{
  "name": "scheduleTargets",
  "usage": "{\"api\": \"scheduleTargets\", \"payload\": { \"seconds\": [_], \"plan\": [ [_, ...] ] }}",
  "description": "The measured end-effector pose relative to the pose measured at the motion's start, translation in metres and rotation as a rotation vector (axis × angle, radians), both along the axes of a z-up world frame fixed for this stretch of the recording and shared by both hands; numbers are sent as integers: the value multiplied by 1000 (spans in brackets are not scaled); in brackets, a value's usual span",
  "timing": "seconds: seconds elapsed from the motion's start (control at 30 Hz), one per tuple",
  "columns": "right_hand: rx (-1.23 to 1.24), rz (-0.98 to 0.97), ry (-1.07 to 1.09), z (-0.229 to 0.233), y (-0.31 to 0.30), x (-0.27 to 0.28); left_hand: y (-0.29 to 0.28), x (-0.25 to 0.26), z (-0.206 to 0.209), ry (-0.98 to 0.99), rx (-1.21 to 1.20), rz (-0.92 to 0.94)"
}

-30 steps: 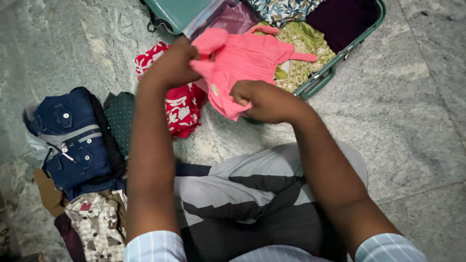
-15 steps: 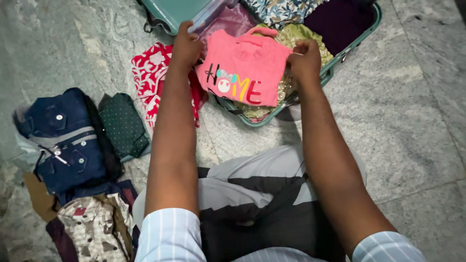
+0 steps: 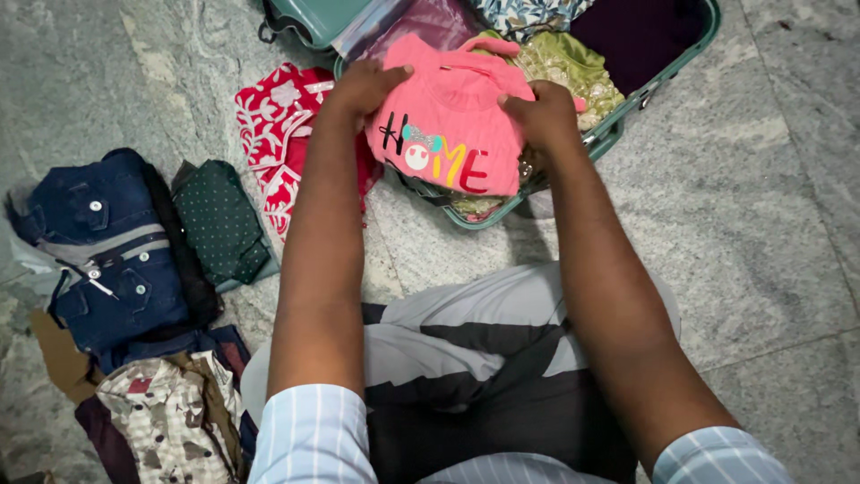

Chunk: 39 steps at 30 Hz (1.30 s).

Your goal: The person sits on the floor and unpacks various folded clothes from a green suitcase. They remove items one by one, including shirts, dresses, and patterned garments, and place them into a pile on the floor.

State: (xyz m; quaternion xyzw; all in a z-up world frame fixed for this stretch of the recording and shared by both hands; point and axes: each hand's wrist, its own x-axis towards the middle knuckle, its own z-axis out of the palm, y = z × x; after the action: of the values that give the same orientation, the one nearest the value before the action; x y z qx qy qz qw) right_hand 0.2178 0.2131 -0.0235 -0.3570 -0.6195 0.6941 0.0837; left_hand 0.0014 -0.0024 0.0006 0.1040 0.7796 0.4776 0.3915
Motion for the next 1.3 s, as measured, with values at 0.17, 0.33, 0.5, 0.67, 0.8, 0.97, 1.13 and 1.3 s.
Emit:
{"api": "scheduleTargets", "payload": {
  "seconds": [0.17, 0.33, 0.5, 0.67, 0.8, 0.97, 1.13, 1.3],
  "plan": [
    [497, 106, 40, -11, 4, 0, -14, 5, -6, 83, 98, 47],
    [527, 131, 17, -13, -6, 2, -10, 11, -24, -53, 420, 147],
    [297, -7, 213, 11, -4, -3, -1, 17, -35, 339, 254, 178],
    [-242, 239, 163, 58, 0, 4, -18, 30, -12, 673, 211, 173],
    [-433, 562, 190, 88, -21, 18, -76, 59, 34, 617, 335, 194],
    [-602, 865, 93, 86, -117, 23, -183, 102, 91, 693, 261, 94],
    [-509, 954, 218, 55, -239, 43, -271, 112, 114, 603, -152, 68],
    [-650, 720, 258, 65, -287, 19, -280, 45, 102, 1053, -71, -92]
  ]
}}
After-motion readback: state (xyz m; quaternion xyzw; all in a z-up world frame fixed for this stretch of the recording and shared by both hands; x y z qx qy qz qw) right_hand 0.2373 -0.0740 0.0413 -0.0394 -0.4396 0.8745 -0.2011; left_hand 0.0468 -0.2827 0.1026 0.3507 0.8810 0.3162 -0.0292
